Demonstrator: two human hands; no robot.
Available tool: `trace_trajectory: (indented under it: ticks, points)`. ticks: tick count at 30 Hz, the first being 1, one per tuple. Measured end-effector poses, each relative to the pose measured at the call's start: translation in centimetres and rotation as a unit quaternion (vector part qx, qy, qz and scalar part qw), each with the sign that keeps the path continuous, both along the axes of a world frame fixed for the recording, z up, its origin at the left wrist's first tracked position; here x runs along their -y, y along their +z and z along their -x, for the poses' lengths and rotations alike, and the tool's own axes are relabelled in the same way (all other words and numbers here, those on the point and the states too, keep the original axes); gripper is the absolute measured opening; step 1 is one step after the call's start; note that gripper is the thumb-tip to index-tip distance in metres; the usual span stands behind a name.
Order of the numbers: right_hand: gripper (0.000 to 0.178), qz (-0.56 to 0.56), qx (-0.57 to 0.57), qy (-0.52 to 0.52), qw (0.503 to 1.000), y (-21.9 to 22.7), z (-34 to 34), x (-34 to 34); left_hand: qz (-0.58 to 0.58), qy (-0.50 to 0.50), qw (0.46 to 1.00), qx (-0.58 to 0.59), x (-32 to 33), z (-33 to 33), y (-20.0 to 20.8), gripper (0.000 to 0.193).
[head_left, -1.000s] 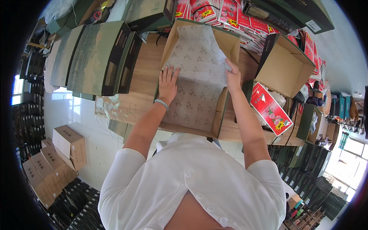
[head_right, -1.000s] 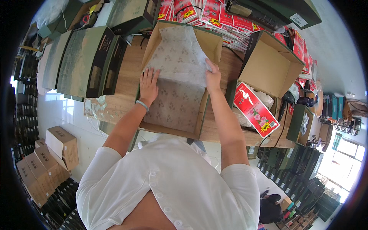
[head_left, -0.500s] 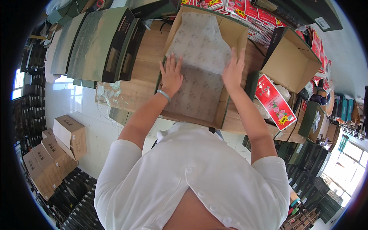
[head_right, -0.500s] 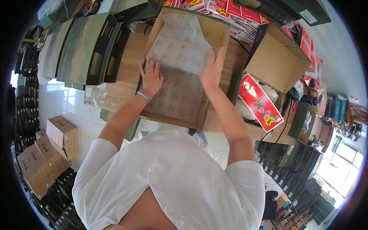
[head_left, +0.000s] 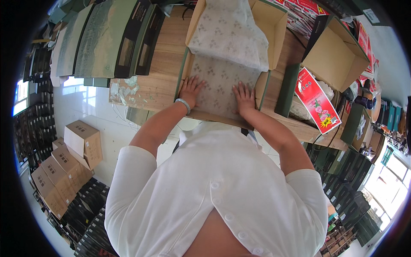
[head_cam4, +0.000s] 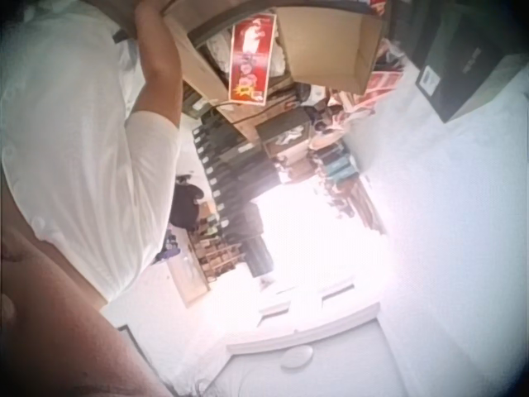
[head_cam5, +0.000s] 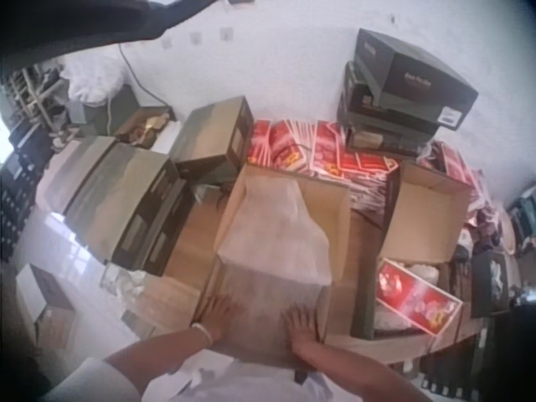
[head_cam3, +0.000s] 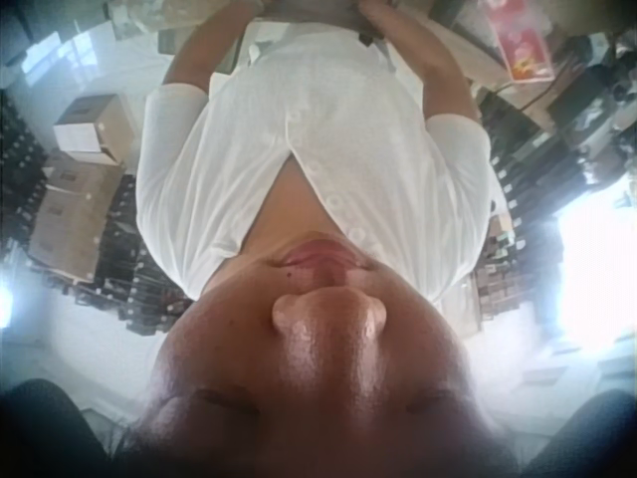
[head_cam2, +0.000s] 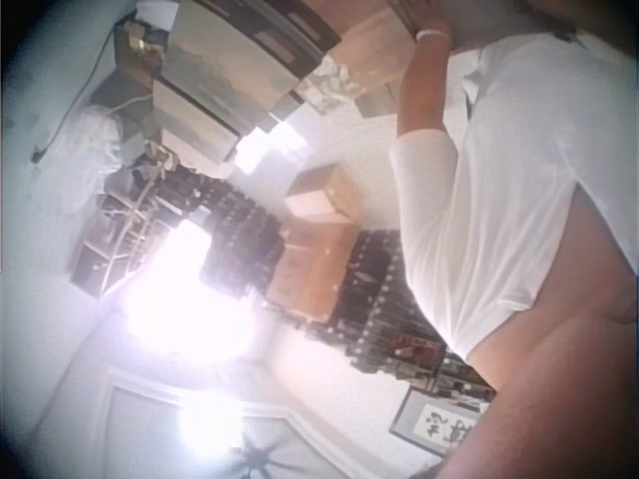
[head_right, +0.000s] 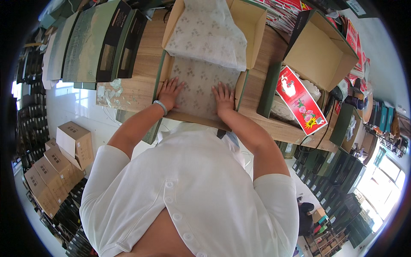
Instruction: The person opens a green shoebox, removes a white sneaker, and wipes the sole and upper with a white cloth. The person handles the shoe and box repeatedly while cleaning.
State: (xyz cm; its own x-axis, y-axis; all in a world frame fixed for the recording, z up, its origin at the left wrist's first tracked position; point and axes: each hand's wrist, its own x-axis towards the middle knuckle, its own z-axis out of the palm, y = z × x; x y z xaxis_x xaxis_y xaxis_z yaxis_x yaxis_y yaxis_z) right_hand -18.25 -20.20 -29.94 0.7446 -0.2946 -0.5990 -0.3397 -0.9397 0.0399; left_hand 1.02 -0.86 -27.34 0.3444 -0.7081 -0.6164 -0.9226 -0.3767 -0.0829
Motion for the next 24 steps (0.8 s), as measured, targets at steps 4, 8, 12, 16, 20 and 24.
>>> trace_trajectory:
  ticks: [4,8,12,16,20,24]
  points:
    - [0.135,0.019,-0.038,0.013,0.999,0.5,-0.3,0.1,-0.051,-0.036,0.996,0.065,0.0,0.2,-0.2,0.122]
    - [0.134,-0.008,-0.008,0.009,1.0,0.1,0.1,0.3,-0.1,-0.065,0.984,0.135,-0.6,0.6,-2.2,0.119]
    - [0.122,-0.06,0.048,-0.014,0.997,0.7,0.3,0.8,-0.15,-0.022,0.988,0.033,1.4,0.5,2.5,0.109]
    - [0.098,-0.082,0.135,-0.056,0.986,0.1,0.2,0.7,0.022,0.006,1.0,-0.019,1.7,0.0,3.2,0.089]
    - [0.068,-0.143,0.186,-0.182,0.955,1.5,-1.9,1.2,0.114,0.134,0.973,-0.147,4.3,-1.6,0.2,0.062]
    - [0.054,-0.127,0.269,-0.216,0.93,-0.2,-3.5,3.2,0.251,0.196,0.945,-0.079,5.8,-1.8,-1.8,0.061]
